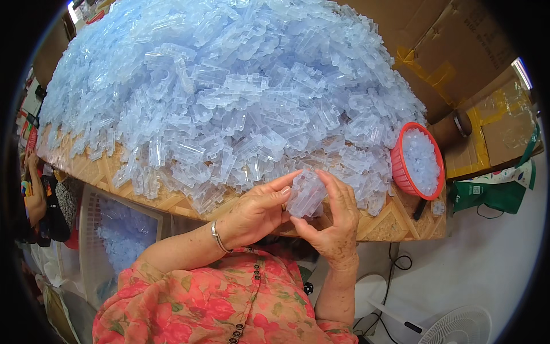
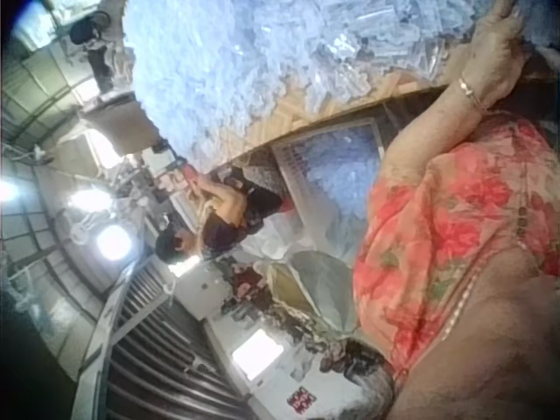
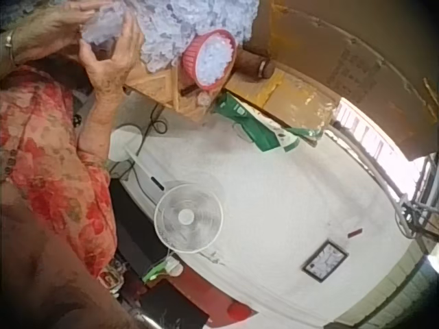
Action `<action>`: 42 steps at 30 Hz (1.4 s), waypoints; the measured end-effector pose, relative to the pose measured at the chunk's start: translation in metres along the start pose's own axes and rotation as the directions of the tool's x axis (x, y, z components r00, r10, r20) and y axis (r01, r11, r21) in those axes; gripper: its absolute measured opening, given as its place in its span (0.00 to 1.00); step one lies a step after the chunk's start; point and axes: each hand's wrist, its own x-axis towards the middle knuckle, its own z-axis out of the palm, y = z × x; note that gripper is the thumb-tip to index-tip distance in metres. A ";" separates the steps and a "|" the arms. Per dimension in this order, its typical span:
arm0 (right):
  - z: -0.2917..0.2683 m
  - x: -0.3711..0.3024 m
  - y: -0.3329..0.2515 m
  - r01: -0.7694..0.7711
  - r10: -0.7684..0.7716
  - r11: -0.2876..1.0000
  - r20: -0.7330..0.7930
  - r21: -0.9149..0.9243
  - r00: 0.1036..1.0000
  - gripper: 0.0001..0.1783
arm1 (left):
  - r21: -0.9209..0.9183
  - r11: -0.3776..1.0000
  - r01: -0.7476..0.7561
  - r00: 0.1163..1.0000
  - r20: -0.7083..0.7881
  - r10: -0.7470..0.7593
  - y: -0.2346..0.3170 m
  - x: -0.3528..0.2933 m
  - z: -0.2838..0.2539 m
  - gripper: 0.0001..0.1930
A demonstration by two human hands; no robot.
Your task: The person repeatedly picks up small translucent plastic components from a large pile on a wooden table, snaps two pieces together by hand, and places the assembled unit into a red basket. The process is continuous and repetitive throughout the clip.
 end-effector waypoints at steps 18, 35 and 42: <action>0.007 -0.004 0.000 0.085 -0.083 0.991 -0.022 0.107 0.996 0.50 | 0.148 0.989 -0.025 1.000 0.003 0.024 0.002 -0.006 0.004 0.30; 0.014 -0.007 0.007 0.070 -0.067 0.980 -0.021 0.187 0.998 0.49 | 0.347 0.938 0.012 1.000 0.011 -0.017 0.008 -0.011 0.008 0.31; 0.025 -0.010 0.004 0.007 0.022 0.965 -0.106 0.261 0.994 0.46 | 0.743 0.617 -0.258 0.966 0.206 0.156 0.005 -0.010 0.005 0.34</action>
